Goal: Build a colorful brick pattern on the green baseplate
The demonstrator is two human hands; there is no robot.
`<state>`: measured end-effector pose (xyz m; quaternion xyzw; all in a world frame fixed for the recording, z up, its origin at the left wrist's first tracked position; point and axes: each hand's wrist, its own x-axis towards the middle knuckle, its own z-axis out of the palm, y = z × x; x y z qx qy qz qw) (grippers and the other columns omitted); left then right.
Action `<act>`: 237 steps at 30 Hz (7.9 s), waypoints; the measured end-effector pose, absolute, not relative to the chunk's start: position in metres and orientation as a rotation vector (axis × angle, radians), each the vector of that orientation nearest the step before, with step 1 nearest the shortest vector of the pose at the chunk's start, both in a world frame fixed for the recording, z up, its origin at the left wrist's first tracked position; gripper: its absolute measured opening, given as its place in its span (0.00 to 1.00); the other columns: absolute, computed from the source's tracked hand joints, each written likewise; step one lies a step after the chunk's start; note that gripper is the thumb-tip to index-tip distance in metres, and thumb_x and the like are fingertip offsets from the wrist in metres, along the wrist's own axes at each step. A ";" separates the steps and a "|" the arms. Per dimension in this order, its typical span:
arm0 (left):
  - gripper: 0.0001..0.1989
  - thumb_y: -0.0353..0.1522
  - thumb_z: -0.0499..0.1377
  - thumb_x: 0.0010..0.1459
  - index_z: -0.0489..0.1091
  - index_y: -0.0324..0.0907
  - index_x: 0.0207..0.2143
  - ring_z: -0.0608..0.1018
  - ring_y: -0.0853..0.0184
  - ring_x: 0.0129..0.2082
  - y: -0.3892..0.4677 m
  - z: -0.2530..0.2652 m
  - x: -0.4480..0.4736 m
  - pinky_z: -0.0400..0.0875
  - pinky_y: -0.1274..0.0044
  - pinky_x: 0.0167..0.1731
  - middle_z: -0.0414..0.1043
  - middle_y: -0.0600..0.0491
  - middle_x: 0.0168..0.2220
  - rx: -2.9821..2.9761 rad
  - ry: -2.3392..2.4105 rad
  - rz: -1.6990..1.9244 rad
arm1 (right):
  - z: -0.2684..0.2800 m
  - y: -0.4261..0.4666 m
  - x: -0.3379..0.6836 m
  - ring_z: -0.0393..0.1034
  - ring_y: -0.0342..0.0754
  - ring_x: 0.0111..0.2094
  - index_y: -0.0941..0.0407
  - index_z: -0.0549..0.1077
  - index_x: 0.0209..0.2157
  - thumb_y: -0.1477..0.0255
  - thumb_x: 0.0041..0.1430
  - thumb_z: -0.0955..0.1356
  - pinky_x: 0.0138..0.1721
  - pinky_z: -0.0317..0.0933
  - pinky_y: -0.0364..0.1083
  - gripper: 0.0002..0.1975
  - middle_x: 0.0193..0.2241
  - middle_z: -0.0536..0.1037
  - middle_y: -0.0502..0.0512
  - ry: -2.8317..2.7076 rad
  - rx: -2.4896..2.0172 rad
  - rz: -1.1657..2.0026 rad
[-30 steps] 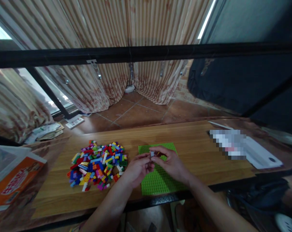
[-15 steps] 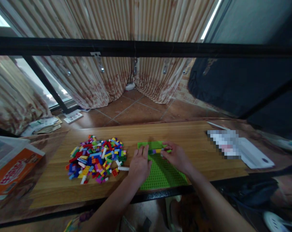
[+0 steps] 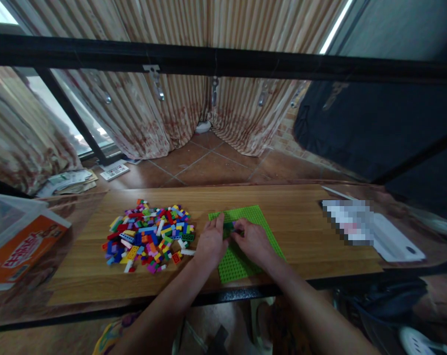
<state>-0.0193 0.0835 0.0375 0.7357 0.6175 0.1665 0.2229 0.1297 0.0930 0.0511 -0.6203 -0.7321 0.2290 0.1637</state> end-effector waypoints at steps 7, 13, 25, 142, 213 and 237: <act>0.42 0.22 0.56 0.52 0.46 0.36 0.68 0.68 0.57 0.59 0.085 0.036 -0.032 0.64 0.64 0.59 0.69 0.42 0.57 1.990 1.532 0.515 | 0.049 0.100 0.112 0.74 0.48 0.33 0.55 0.75 0.33 0.69 0.58 0.68 0.35 0.60 0.45 0.05 0.31 0.80 0.54 -2.090 -1.824 0.574; 0.42 0.20 0.54 0.51 0.46 0.40 0.68 0.69 0.58 0.59 0.084 0.036 -0.037 0.63 0.63 0.60 0.70 0.44 0.56 1.999 1.473 0.546 | 0.047 0.099 0.111 0.74 0.50 0.33 0.54 0.75 0.32 0.67 0.58 0.68 0.33 0.59 0.45 0.06 0.30 0.81 0.54 -2.109 -1.842 0.544; 0.38 0.21 0.55 0.52 0.51 0.35 0.66 0.69 0.56 0.59 0.085 0.036 -0.038 0.64 0.65 0.60 0.67 0.39 0.58 2.036 1.445 0.532 | 0.048 0.097 0.115 0.76 0.50 0.34 0.54 0.77 0.34 0.70 0.54 0.68 0.34 0.61 0.45 0.06 0.31 0.82 0.54 -1.998 -1.878 0.652; 0.28 0.22 0.48 0.59 0.63 0.44 0.62 0.69 0.54 0.49 0.064 0.039 -0.035 0.68 0.63 0.49 0.69 0.44 0.55 2.434 1.809 0.184 | 0.046 0.128 0.136 0.74 0.47 0.37 0.55 0.79 0.34 0.73 0.59 0.66 0.39 0.61 0.43 0.09 0.35 0.82 0.54 -1.980 -1.892 0.574; 0.26 0.22 0.46 0.62 0.65 0.38 0.60 0.71 0.54 0.55 0.042 0.032 -0.018 0.68 0.59 0.53 0.66 0.43 0.62 2.527 1.837 0.184 | 0.045 0.127 0.134 0.74 0.46 0.35 0.56 0.79 0.33 0.70 0.60 0.67 0.37 0.62 0.43 0.08 0.33 0.82 0.54 -1.999 -1.725 0.725; 0.26 0.21 0.48 0.60 0.68 0.40 0.58 0.74 0.56 0.50 0.044 0.020 -0.023 0.70 0.62 0.49 0.70 0.46 0.58 2.594 1.894 0.364 | 0.047 0.126 0.128 0.73 0.50 0.42 0.59 0.77 0.38 0.75 0.59 0.66 0.44 0.61 0.45 0.08 0.38 0.79 0.61 -1.974 -1.960 0.443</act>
